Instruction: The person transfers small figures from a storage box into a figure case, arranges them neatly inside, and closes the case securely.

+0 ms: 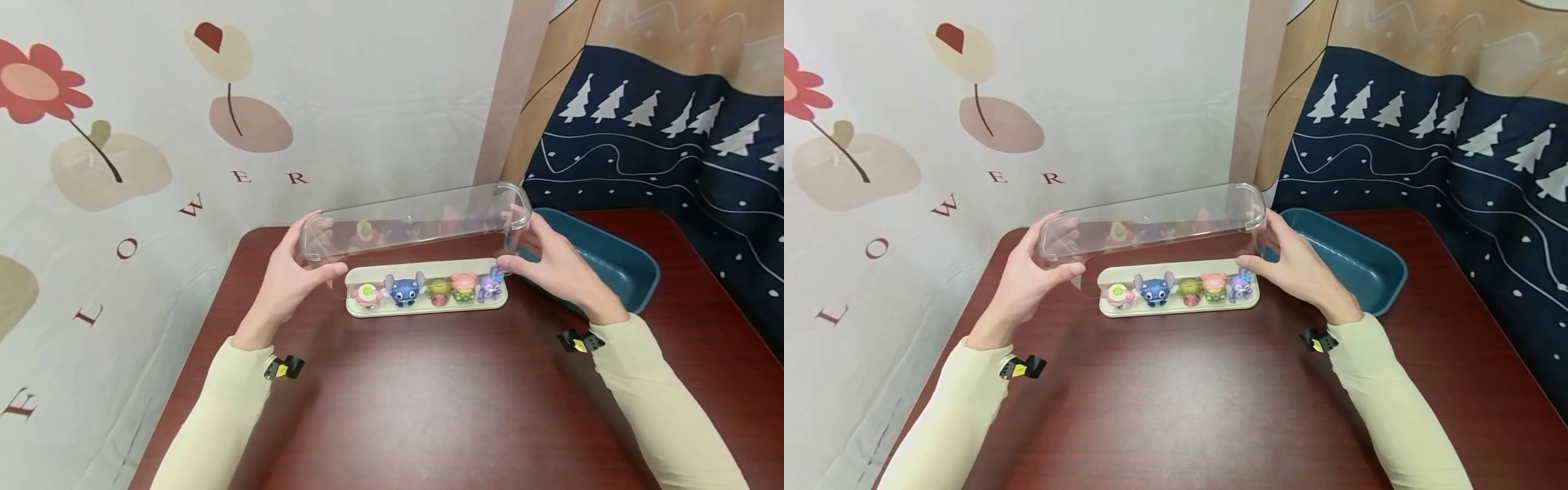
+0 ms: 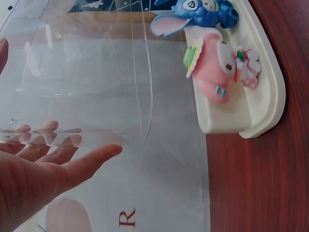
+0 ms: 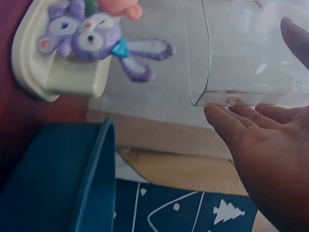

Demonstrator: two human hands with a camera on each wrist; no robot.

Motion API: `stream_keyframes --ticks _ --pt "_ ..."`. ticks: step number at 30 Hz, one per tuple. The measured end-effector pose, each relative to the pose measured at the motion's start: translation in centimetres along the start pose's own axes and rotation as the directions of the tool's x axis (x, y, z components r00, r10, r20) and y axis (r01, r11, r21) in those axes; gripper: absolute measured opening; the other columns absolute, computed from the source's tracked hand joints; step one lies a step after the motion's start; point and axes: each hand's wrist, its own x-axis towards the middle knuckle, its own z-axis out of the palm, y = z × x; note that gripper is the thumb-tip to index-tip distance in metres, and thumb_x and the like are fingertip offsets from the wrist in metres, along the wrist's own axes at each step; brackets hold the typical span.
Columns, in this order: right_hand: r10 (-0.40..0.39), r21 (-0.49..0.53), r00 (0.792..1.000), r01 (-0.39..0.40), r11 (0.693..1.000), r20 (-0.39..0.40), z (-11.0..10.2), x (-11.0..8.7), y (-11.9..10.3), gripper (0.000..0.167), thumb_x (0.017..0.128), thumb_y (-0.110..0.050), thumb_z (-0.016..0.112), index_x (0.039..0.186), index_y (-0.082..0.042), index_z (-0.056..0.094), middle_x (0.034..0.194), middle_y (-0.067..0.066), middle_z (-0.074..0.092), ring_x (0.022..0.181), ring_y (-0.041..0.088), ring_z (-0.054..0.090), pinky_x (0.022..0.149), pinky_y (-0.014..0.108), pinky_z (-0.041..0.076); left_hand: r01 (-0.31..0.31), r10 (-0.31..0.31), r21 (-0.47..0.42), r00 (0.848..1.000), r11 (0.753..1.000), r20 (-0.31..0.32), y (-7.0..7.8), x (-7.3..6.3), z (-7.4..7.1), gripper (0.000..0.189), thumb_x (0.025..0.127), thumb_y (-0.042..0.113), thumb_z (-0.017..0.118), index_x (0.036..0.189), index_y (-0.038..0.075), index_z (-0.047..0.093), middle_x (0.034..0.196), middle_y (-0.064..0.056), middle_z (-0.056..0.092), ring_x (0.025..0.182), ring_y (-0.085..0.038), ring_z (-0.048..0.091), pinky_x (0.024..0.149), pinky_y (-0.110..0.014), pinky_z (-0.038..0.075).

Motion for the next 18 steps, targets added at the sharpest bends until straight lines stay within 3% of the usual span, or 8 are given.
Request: stream_keyframes --ticks 4,11,18 --pt "0.007 0.001 1.0 -0.007 1.0 0.026 -0.4 -0.3 0.5 0.086 0.097 -0.028 0.074 0.165 -0.018 0.021 0.164 0.014 0.036 0.148 0.041 0.038 0.113 0.064 0.035 0.007 -0.007 0.033 1.0 0.999 0.008 -0.2 0.2 0.6 0.089 0.084 0.004 0.084 0.159 0.018 0.038 0.151 0.001 0.053 0.12 -0.014 0.059 0.097 -0.022 0.052" --pt "0.023 0.001 0.998 -0.023 1.0 0.061 -0.6 -0.6 1.2 0.085 0.099 -0.024 0.073 0.165 -0.014 0.021 0.167 0.015 0.03 0.149 0.044 0.034 0.113 0.066 0.033 0.017 -0.019 0.098 1.0 0.995 0.023 -0.5 0.4 1.2 0.088 0.083 0.01 0.086 0.157 0.019 0.04 0.15 0.003 0.055 0.124 -0.013 0.058 0.092 -0.021 0.052" --pt "0.05 0.009 0.995 -0.051 0.999 0.083 -0.5 -0.6 1.9 0.082 0.1 -0.023 0.072 0.163 -0.008 0.023 0.166 0.017 0.032 0.149 0.043 0.034 0.115 0.062 0.032 0.048 -0.053 0.094 0.997 0.994 0.052 -1.0 0.6 1.7 0.085 0.084 0.011 0.086 0.156 0.018 0.04 0.15 -0.001 0.055 0.133 -0.016 0.054 0.088 -0.023 0.052"
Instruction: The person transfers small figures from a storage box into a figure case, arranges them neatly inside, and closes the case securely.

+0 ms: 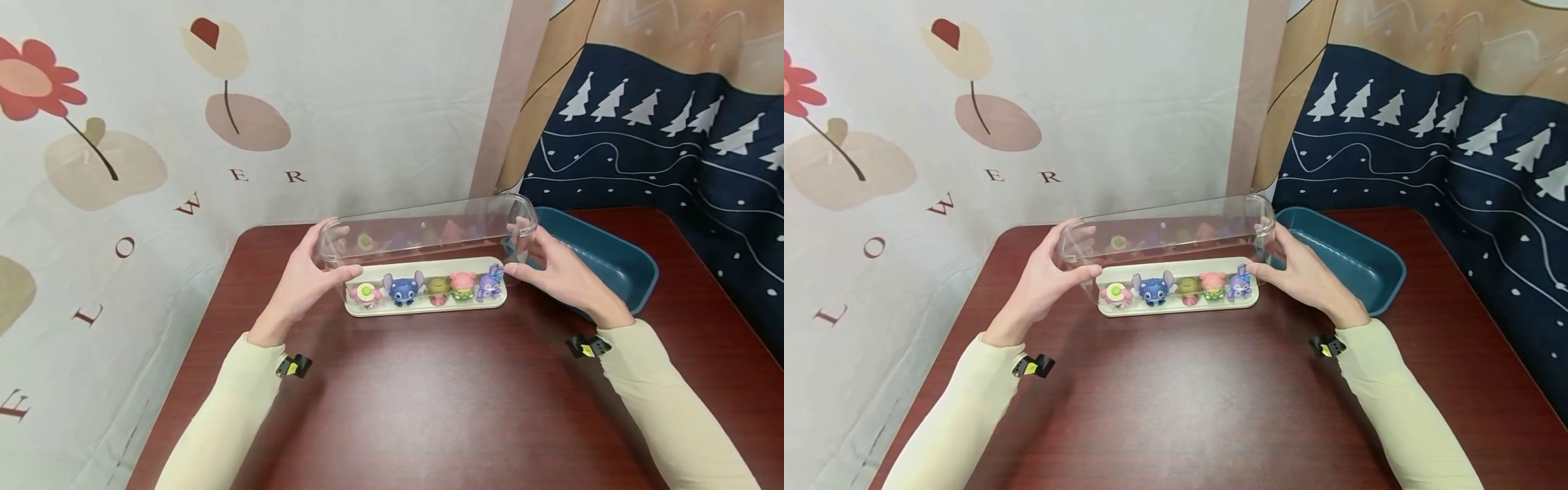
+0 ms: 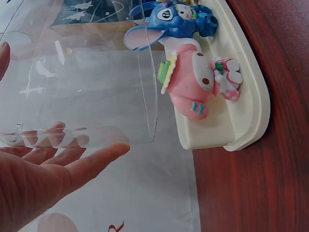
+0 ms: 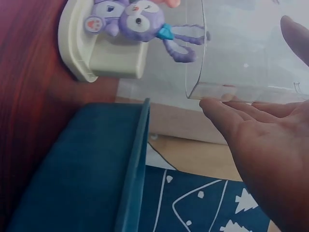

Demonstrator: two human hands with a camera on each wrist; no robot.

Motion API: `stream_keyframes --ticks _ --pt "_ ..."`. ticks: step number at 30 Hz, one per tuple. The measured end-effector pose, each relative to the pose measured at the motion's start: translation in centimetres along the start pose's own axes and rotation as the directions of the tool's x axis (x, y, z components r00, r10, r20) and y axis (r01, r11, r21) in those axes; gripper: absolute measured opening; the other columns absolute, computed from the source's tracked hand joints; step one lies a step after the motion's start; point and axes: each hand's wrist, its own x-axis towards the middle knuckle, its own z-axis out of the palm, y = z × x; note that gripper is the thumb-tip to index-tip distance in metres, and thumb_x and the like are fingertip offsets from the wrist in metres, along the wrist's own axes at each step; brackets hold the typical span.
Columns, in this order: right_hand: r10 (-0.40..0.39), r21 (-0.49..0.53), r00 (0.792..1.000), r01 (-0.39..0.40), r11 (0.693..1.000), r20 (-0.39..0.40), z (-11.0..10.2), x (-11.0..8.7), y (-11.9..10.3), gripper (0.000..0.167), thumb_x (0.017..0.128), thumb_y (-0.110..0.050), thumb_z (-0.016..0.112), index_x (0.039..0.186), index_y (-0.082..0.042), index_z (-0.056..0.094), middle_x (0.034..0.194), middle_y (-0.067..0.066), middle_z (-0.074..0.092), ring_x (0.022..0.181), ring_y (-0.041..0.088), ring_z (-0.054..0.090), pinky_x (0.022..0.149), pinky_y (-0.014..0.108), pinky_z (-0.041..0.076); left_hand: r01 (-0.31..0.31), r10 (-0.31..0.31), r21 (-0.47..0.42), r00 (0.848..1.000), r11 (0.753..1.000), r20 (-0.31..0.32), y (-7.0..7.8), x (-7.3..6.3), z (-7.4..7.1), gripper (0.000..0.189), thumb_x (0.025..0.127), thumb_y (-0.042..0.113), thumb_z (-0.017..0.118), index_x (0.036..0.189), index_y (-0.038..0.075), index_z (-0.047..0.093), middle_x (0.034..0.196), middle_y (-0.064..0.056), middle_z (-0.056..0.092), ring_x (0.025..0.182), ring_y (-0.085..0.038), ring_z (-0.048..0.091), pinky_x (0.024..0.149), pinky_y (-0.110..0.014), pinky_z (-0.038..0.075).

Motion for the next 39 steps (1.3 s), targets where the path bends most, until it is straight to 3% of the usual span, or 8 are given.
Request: stream_keyframes --ticks 6,11,18,24,29,36,39 --pt "0.03 -0.013 0.999 -0.03 0.999 0.014 0.2 0.2 0.7 0.066 0.099 -0.026 0.073 0.151 -0.004 0.038 0.168 0.017 0.026 0.149 0.043 0.035 0.115 0.06 0.034 0.016 -0.016 0.02 1.0 1.0 0.012 -0.5 0.4 0.2 0.086 0.084 0.014 0.086 0.157 0.019 0.04 0.15 -0.001 0.055 0.132 -0.018 0.055 0.09 -0.024 0.05" --pt "0.046 -0.032 0.998 -0.045 0.998 0.036 0.4 0.3 1.2 0.076 0.099 -0.028 0.073 0.159 -0.006 0.03 0.166 0.02 0.029 0.148 0.044 0.036 0.114 0.058 0.035 0.025 -0.026 0.028 0.999 0.999 0.022 -0.8 0.8 0.2 0.087 0.084 0.013 0.086 0.157 0.016 0.039 0.15 -0.003 0.055 0.135 -0.018 0.053 0.096 -0.025 0.048" --pt "0.09 -0.038 0.995 -0.089 0.995 0.042 0.7 0.6 1.5 0.061 0.1 -0.035 0.071 0.141 0.0 0.044 0.164 0.023 0.032 0.148 0.044 0.036 0.117 0.059 0.032 0.047 -0.048 0.016 0.998 0.999 0.04 -1.2 1.4 0.1 0.088 0.084 0.01 0.086 0.158 0.013 0.038 0.15 -0.005 0.054 0.131 -0.021 0.056 0.096 -0.025 0.048" --pt "0.084 -0.048 0.996 -0.082 0.996 0.041 1.0 0.8 1.9 0.06 0.101 -0.033 0.07 0.142 0.002 0.042 0.162 0.026 0.034 0.147 0.045 0.037 0.117 0.059 0.032 0.061 -0.062 0.013 0.997 0.998 0.055 -1.3 1.6 0.1 0.089 0.085 0.011 0.086 0.159 0.015 0.036 0.151 -0.006 0.053 0.132 -0.022 0.055 0.097 -0.025 0.049" --pt "0.088 -0.042 0.995 -0.086 0.995 0.038 1.1 0.9 2.2 0.058 0.101 -0.033 0.069 0.139 0.003 0.043 0.16 0.027 0.036 0.146 0.045 0.039 0.117 0.06 0.032 0.076 -0.076 0.004 0.995 0.997 0.062 -1.3 1.8 0.1 0.09 0.085 0.011 0.085 0.16 0.015 0.035 0.152 -0.007 0.053 0.133 -0.022 0.054 0.1 -0.028 0.048" --pt "0.087 -0.034 0.995 -0.086 0.996 0.038 1.4 1.1 2.4 0.057 0.101 -0.033 0.069 0.137 0.003 0.044 0.156 0.027 0.04 0.144 0.046 0.041 0.117 0.06 0.032 0.078 -0.079 0.024 0.995 0.997 0.066 -1.7 2.1 -0.1 0.091 0.086 0.014 0.085 0.161 0.017 0.035 0.153 -0.006 0.053 0.137 -0.02 0.05 0.111 -0.045 0.042" --pt "0.085 -0.036 0.996 -0.084 0.996 0.039 1.5 1.2 2.5 0.058 0.101 -0.033 0.069 0.138 0.003 0.044 0.157 0.027 0.04 0.145 0.046 0.04 0.117 0.06 0.032 0.08 -0.081 0.024 0.994 0.997 0.067 -1.8 2.2 -0.2 0.091 0.085 0.014 0.085 0.161 0.017 0.035 0.153 -0.006 0.052 0.137 -0.02 0.05 0.11 -0.045 0.042"
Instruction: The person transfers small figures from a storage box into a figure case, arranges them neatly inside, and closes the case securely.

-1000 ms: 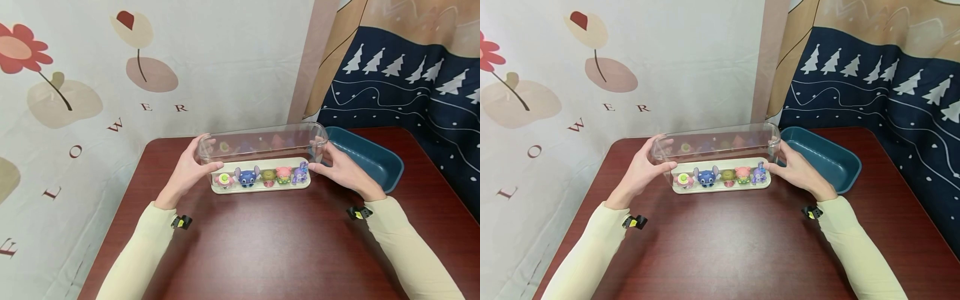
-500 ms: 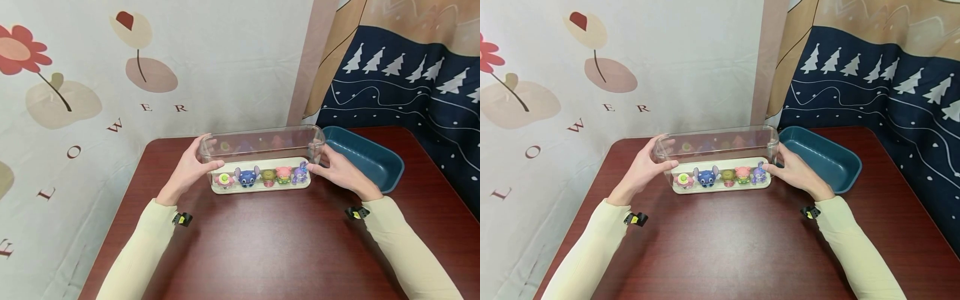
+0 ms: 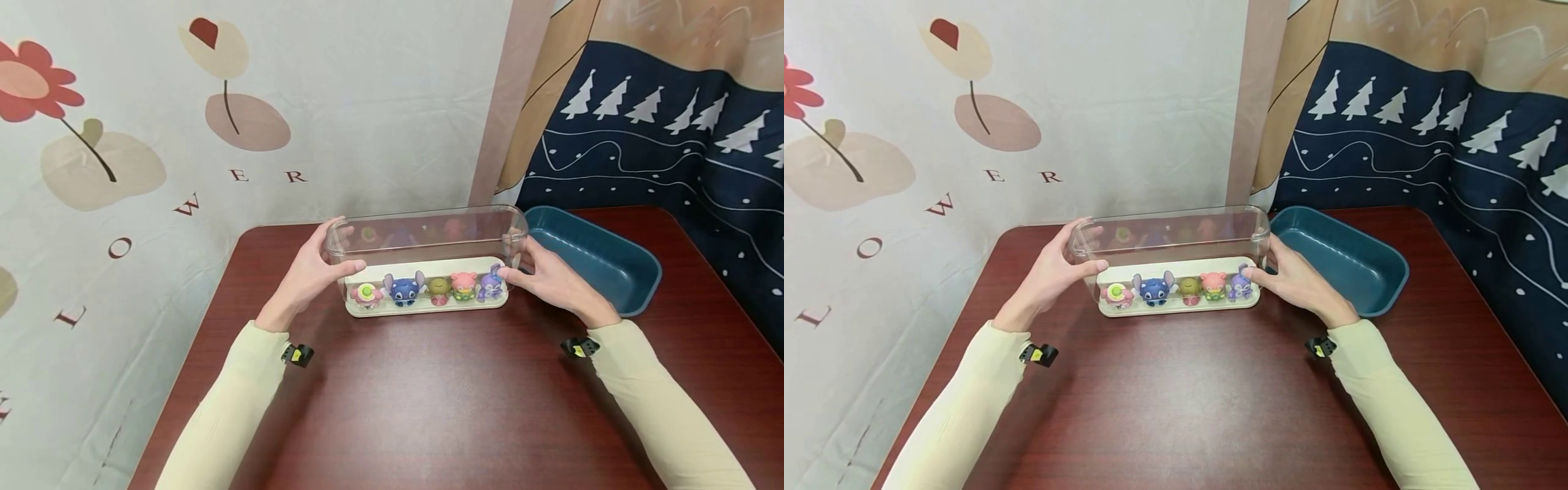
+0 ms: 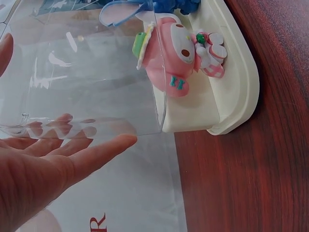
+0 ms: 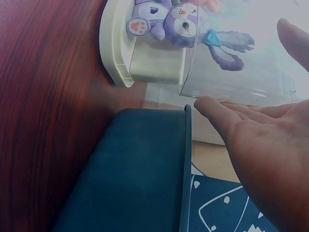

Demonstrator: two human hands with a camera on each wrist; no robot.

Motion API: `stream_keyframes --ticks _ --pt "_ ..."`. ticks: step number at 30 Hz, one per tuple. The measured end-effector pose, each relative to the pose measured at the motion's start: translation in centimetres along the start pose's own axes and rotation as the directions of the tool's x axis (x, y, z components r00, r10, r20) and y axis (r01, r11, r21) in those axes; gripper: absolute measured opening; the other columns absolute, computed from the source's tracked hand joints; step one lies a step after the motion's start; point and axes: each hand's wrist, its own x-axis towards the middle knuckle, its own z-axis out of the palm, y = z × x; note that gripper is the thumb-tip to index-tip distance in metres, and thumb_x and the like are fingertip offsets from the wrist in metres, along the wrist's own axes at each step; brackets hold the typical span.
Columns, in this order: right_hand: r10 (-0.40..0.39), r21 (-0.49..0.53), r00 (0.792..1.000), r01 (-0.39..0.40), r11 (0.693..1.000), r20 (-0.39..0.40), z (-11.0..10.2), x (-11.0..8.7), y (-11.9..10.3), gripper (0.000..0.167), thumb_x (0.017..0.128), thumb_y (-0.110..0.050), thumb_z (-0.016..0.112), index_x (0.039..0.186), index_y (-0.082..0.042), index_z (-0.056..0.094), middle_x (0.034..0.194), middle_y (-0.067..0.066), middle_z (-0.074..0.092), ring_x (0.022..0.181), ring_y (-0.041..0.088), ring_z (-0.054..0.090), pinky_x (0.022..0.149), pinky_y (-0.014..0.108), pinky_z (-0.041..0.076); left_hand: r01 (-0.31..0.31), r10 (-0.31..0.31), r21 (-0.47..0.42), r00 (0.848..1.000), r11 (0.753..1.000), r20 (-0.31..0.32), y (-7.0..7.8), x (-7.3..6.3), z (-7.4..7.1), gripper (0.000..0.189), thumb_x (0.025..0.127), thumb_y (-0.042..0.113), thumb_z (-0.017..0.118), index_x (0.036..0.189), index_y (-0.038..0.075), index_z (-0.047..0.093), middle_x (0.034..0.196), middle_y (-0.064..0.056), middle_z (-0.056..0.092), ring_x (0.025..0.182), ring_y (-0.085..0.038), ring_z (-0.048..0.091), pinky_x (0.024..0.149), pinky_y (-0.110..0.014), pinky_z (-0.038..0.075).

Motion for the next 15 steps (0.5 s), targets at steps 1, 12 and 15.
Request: stream_keyframes --ticks 1,12,15 --pt "0.0 -0.003 1.0 0.0 1.0 0.0 0.02 0.02 0.01 0.058 0.101 -0.033 0.069 0.139 0.003 0.044 0.157 0.026 0.04 0.145 0.045 0.04 0.117 0.06 0.032 0.0 0.0 -0.003 1.0 1.0 0.0 -0.03 0.03 -0.02 0.091 0.085 0.014 0.086 0.161 0.017 0.034 0.153 -0.006 0.052 0.137 -0.021 0.051 0.109 -0.044 0.043" --pt "-0.013 -0.01 1.0 0.013 1.0 0.001 0.41 0.22 0.17 0.058 0.101 -0.033 0.069 0.137 0.004 0.044 0.155 0.028 0.042 0.144 0.043 0.043 0.116 0.059 0.035 0.0 0.0 -0.018 1.0 1.0 0.006 -0.39 0.23 -0.17 0.091 0.085 0.012 0.085 0.161 0.018 0.035 0.153 -0.005 0.052 0.136 -0.022 0.052 0.108 -0.041 0.043" --pt "-0.016 -0.003 1.0 0.016 1.0 0.006 0.5 0.25 0.24 0.059 0.101 -0.033 0.07 0.139 0.004 0.043 0.155 0.027 0.042 0.144 0.042 0.043 0.116 0.058 0.035 -0.001 0.002 -0.011 1.0 1.0 0.007 -0.59 0.27 -0.2 0.09 0.086 0.013 0.085 0.161 0.018 0.035 0.154 -0.005 0.052 0.137 -0.022 0.051 0.11 -0.044 0.042"
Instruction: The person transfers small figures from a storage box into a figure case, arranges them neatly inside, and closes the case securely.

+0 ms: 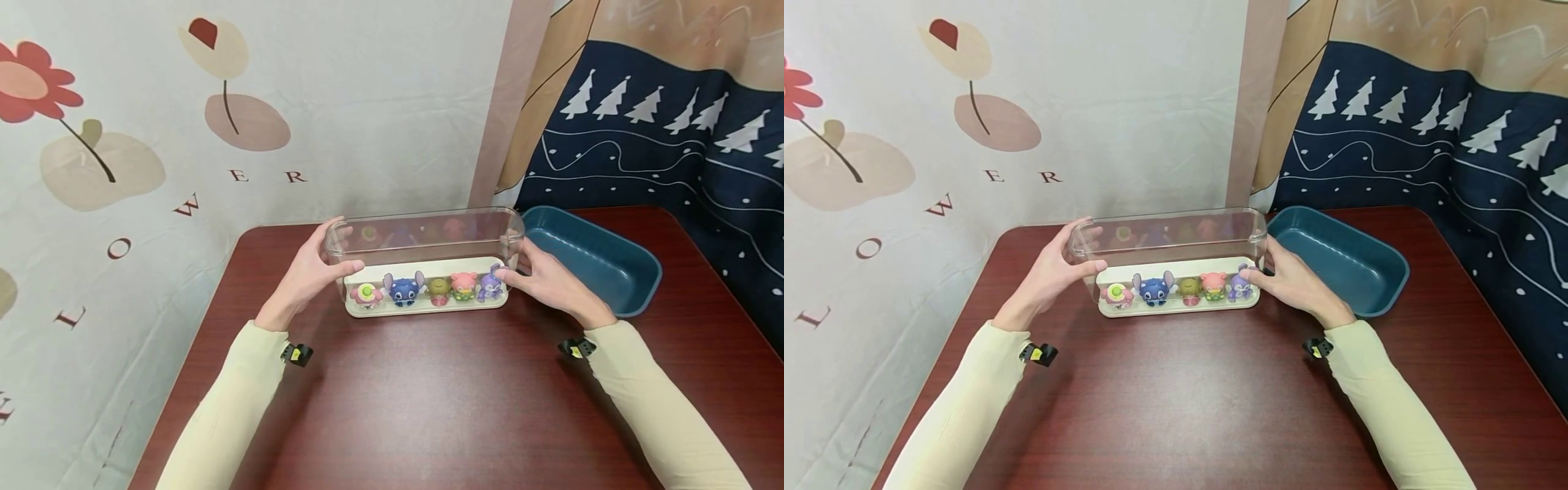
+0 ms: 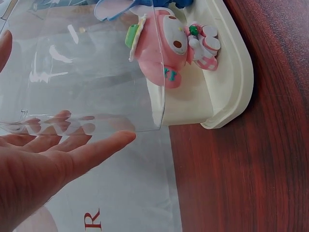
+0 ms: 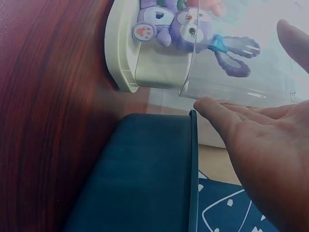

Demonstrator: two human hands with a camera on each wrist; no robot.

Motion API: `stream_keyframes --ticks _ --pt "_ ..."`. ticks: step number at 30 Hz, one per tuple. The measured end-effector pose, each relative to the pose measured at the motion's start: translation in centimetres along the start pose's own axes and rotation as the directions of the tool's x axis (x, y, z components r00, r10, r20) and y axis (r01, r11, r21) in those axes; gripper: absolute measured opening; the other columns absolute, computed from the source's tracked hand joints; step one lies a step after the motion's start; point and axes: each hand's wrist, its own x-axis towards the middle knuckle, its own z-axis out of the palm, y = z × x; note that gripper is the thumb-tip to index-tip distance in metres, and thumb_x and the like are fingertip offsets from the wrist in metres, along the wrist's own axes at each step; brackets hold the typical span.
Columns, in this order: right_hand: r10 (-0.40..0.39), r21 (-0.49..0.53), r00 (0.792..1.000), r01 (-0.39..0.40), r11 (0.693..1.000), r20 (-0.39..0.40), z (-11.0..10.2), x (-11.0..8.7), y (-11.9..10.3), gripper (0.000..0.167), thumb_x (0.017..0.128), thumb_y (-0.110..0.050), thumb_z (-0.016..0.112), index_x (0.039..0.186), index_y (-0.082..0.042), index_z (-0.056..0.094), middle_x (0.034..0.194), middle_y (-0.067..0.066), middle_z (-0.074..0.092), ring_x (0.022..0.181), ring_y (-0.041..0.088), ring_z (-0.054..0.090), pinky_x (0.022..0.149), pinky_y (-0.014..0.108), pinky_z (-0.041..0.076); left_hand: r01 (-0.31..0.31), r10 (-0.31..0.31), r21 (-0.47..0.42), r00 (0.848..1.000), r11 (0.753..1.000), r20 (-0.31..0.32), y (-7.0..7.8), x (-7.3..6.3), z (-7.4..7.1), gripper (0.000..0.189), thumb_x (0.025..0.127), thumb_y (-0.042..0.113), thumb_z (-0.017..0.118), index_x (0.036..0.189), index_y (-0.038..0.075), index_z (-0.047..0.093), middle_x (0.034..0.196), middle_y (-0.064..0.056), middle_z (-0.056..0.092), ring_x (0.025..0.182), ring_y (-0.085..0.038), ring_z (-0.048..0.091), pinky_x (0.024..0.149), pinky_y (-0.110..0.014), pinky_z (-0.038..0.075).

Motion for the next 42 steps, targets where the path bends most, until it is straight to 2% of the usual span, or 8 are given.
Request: stream_keyframes --ticks 7,14,19,21,27,34,42 --pt "-0.008 0.005 1.0 0.008 1.0 0.009 0.1 0.0 0.1 0.067 0.1 -0.033 0.071 0.147 0.003 0.039 0.16 0.025 0.038 0.147 0.041 0.039 0.117 0.058 0.033 0.004 -0.004 0.0 1.0 1.0 0.008 -0.3 -0.1 0.0 0.091 0.086 0.013 0.085 0.161 0.018 0.034 0.155 -0.005 0.051 0.137 -0.021 0.051 0.11 -0.043 0.042" --pt "-0.027 -0.017 0.999 0.027 1.0 -0.023 0.1 0.0 -0.1 0.098 0.093 -0.029 0.08 0.165 -0.01 0.018 0.161 0.023 0.039 0.144 0.042 0.043 0.116 0.059 0.035 -0.003 0.003 0.01 1.0 1.0 0.013 -0.4 -0.4 0.3 0.09 0.085 0.014 0.086 0.159 0.013 0.035 0.155 -0.008 0.05 0.133 -0.024 0.053 0.098 -0.03 0.045" --pt "-0.042 -0.01 0.999 0.042 0.999 -0.031 0.2 0.1 -0.2 0.1 0.09 -0.029 0.083 0.165 -0.009 0.019 0.159 0.023 0.041 0.142 0.044 0.044 0.113 0.059 0.038 -0.009 0.009 -0.001 1.0 1.0 0.008 -0.7 -0.5 0.5 0.087 0.084 0.01 0.086 0.157 0.011 0.037 0.155 -0.012 0.049 0.126 -0.024 0.054 0.088 -0.023 0.046" --pt "-0.04 -0.013 0.998 0.039 0.999 -0.04 0.2 0.1 -0.2 0.098 0.09 -0.03 0.083 0.163 -0.007 0.022 0.158 0.023 0.042 0.142 0.044 0.045 0.112 0.059 0.039 -0.011 0.011 -0.012 1.0 1.0 0.007 -0.8 -0.6 0.6 0.086 0.084 0.009 0.086 0.156 0.01 0.038 0.155 -0.012 0.049 0.126 -0.024 0.054 0.09 -0.023 0.046" --pt "-0.012 -0.054 0.998 0.009 0.999 -0.067 0.1 0.0 -0.3 0.096 0.089 -0.032 0.084 0.161 -0.006 0.027 0.155 0.023 0.042 0.14 0.045 0.047 0.111 0.058 0.042 -0.019 0.019 -0.027 1.0 0.999 -0.002 -1.1 -0.8 0.9 0.085 0.084 0.009 0.087 0.154 0.01 0.039 0.154 -0.011 0.049 0.14 -0.025 0.048 0.108 -0.03 0.041" --pt "0.002 -0.076 0.998 -0.007 0.997 -0.062 0.2 -0.1 -0.7 0.101 0.089 -0.031 0.084 0.163 -0.004 0.021 0.157 0.025 0.04 0.139 0.046 0.047 0.111 0.059 0.042 -0.018 0.018 -0.011 1.0 1.0 -0.011 -1.4 -1.1 1.1 0.085 0.083 0.011 0.087 0.154 0.011 0.039 0.155 -0.014 0.047 0.136 -0.03 0.047 0.1 -0.025 0.042" --pt "0.011 -0.078 0.998 -0.016 0.997 -0.065 0.5 0.0 -0.6 0.107 0.087 -0.035 0.086 0.163 -0.003 0.018 0.157 0.024 0.038 0.139 0.044 0.047 0.11 0.057 0.042 -0.001 0.001 -0.038 1.0 0.999 0.005 -2.0 -1.3 1.4 0.087 0.082 0.005 0.086 0.154 0.008 0.037 0.155 -0.018 0.044 0.141 -0.031 0.042 0.108 -0.032 0.037"
